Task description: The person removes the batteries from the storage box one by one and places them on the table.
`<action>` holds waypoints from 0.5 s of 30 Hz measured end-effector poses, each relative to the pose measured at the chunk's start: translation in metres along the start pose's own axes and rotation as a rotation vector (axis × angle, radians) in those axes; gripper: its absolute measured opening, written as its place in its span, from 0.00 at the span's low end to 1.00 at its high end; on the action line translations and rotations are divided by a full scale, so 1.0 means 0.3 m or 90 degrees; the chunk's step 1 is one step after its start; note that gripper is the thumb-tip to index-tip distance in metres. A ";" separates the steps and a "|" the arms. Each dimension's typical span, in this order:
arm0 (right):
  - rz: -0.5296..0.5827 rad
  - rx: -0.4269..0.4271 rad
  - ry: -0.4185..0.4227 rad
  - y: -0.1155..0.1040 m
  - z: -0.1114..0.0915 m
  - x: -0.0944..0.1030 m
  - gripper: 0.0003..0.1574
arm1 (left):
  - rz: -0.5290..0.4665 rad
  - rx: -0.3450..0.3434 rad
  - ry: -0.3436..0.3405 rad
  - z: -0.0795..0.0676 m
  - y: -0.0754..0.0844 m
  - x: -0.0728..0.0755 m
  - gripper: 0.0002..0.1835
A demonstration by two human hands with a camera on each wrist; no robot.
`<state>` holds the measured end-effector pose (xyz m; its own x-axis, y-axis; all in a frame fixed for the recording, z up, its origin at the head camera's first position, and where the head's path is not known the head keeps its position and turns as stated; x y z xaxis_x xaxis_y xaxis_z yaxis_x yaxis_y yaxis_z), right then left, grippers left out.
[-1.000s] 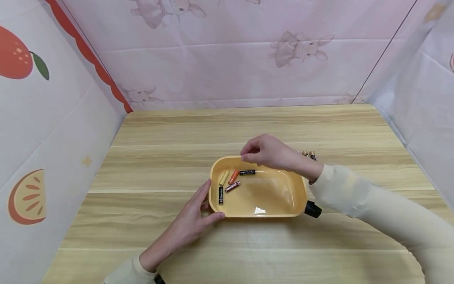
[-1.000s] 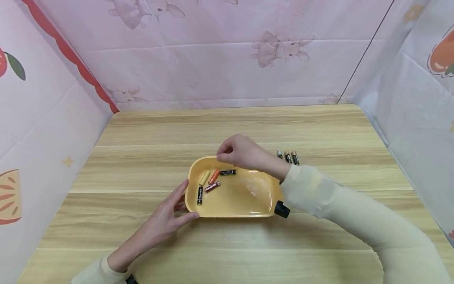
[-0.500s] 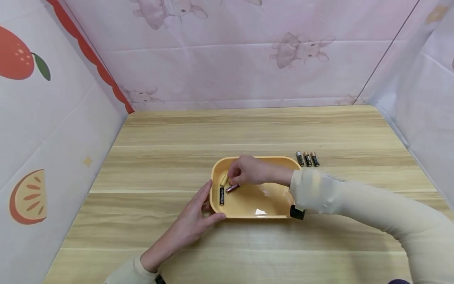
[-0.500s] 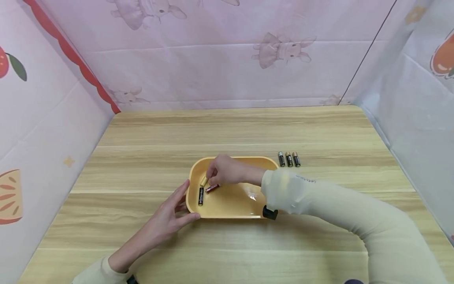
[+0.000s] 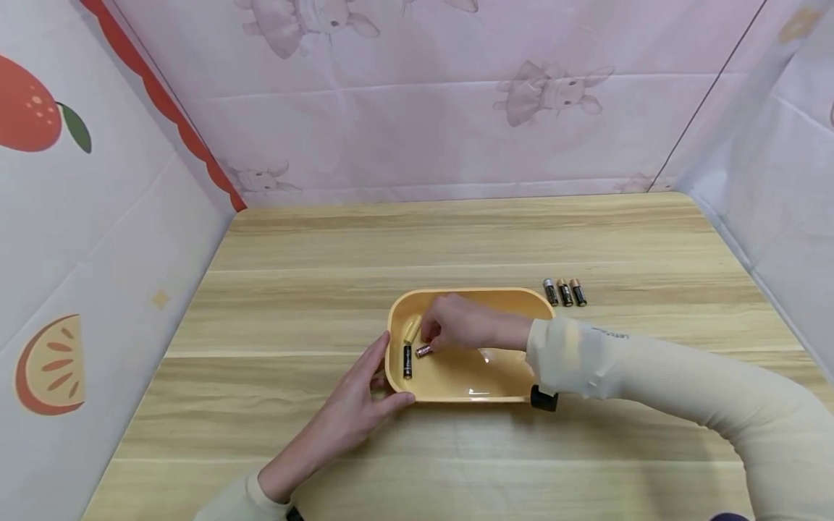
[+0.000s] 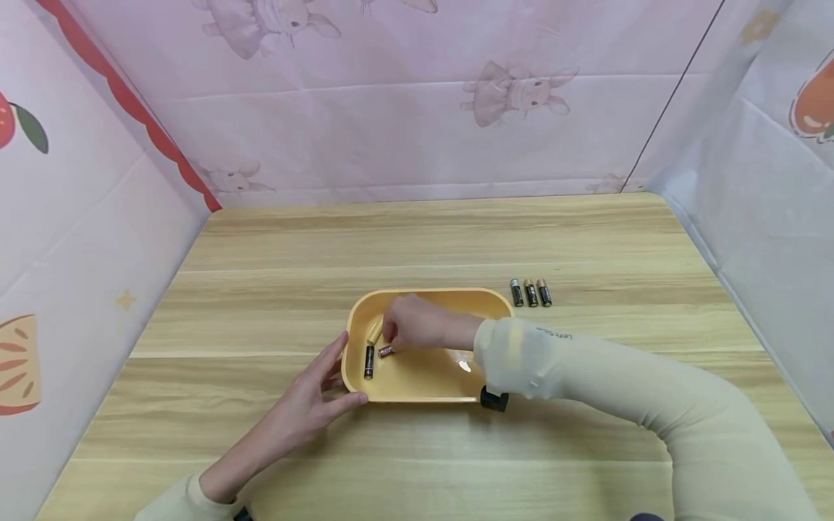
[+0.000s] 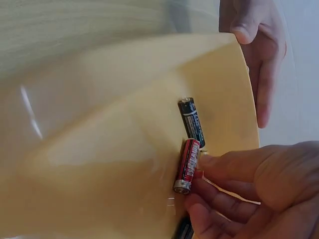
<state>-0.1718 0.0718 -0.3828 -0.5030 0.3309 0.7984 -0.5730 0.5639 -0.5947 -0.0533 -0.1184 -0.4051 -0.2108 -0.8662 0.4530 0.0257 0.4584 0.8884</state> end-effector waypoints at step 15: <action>-0.071 -0.074 -0.009 -0.025 -0.014 -0.051 0.20 | 0.012 0.001 0.006 0.000 0.000 0.000 0.54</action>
<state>-0.1571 0.0655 -0.3901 -0.4495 0.2516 0.8571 -0.5479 0.6802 -0.4870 -0.0533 -0.1184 -0.4051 -0.2006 -0.8591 0.4708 0.0274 0.4755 0.8793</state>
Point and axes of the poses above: each hand's wrist, its own z-axis towards the middle knuckle, its own x-axis out of the back of the hand, y = z × x, the point moved 2 cm from there along z, towards the middle knuckle, and after that the axes turned 5 degrees about y, right-handed, at the moved point
